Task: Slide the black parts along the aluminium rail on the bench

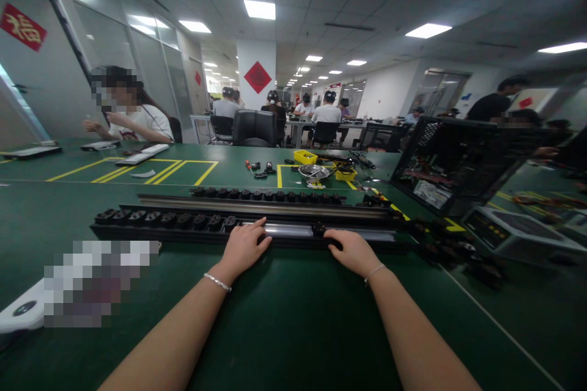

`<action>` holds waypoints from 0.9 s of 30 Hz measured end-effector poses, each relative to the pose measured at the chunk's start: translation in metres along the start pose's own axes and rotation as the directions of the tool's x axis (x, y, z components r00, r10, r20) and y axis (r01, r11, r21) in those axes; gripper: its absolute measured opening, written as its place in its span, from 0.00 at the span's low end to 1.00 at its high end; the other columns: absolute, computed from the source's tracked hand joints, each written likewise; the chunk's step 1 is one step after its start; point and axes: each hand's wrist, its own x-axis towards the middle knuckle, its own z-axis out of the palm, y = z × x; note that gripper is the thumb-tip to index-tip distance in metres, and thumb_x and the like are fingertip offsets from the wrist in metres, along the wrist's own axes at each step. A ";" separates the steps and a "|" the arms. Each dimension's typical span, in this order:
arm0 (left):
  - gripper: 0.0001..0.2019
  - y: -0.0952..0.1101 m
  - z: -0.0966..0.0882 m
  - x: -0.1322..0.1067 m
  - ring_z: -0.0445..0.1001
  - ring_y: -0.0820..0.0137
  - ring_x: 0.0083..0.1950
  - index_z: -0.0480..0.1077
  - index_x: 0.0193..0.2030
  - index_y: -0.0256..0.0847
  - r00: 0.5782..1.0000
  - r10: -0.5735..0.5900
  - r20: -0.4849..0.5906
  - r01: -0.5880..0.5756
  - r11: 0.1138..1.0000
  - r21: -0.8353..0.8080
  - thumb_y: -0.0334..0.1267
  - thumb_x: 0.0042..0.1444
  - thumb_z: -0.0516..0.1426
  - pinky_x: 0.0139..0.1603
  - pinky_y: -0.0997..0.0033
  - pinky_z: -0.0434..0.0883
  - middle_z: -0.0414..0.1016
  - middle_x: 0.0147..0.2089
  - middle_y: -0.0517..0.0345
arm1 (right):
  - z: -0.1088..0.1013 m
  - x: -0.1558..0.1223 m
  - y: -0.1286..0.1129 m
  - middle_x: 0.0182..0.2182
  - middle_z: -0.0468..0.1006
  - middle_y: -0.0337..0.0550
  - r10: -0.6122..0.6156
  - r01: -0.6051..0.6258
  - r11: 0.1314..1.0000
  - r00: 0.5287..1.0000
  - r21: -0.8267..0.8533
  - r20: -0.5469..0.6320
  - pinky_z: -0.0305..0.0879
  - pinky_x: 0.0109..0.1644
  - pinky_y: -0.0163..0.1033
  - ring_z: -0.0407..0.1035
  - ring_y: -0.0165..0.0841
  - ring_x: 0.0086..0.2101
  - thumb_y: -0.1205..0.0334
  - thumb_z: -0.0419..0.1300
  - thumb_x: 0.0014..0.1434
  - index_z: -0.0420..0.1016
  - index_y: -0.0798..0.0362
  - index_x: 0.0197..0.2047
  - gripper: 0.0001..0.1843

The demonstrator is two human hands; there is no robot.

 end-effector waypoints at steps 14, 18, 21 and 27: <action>0.16 0.000 0.001 0.000 0.73 0.63 0.49 0.72 0.34 0.45 1.000 0.014 -0.006 -0.014 1.000 0.023 0.49 0.60 0.47 0.47 0.57 0.65 0.65 0.62 0.61 | -0.003 -0.001 0.003 0.45 0.77 0.43 0.013 -0.013 1.000 1.000 0.004 -0.001 0.62 0.54 0.42 0.70 0.36 0.46 0.65 0.54 0.54 0.74 0.49 0.46 0.17; 0.15 -0.001 0.002 0.000 0.73 0.63 0.49 0.72 0.34 0.45 1.000 0.008 -0.013 -0.007 0.999 0.033 0.49 0.60 0.48 0.47 0.56 0.65 0.65 0.62 0.61 | -0.004 -0.001 0.004 0.46 0.77 0.43 0.017 -0.017 1.000 1.000 0.009 0.001 0.62 0.54 0.42 0.69 0.36 0.47 0.64 0.53 0.54 0.74 0.49 0.47 0.18; 0.16 -0.001 0.002 0.000 0.73 0.63 0.49 0.72 0.35 0.46 1.000 0.007 -0.015 -0.006 1.000 0.028 0.49 0.60 0.47 0.47 0.57 0.65 0.65 0.62 0.62 | -0.004 -0.001 0.005 0.46 0.77 0.42 0.016 -0.016 1.000 1.000 0.004 -0.001 0.62 0.54 0.42 0.70 0.36 0.46 0.65 0.53 0.53 0.75 0.49 0.47 0.18; 0.16 -0.002 0.002 0.000 0.73 0.63 0.48 0.72 0.36 0.46 1.000 0.010 -0.009 -0.010 1.000 0.026 0.50 0.60 0.47 0.47 0.57 0.65 0.65 0.62 0.61 | -0.003 -0.002 0.009 0.45 0.77 0.42 0.034 -0.034 0.999 0.999 -0.010 -0.022 0.63 0.53 0.41 0.70 0.36 0.46 0.65 0.53 0.53 0.76 0.49 0.45 0.17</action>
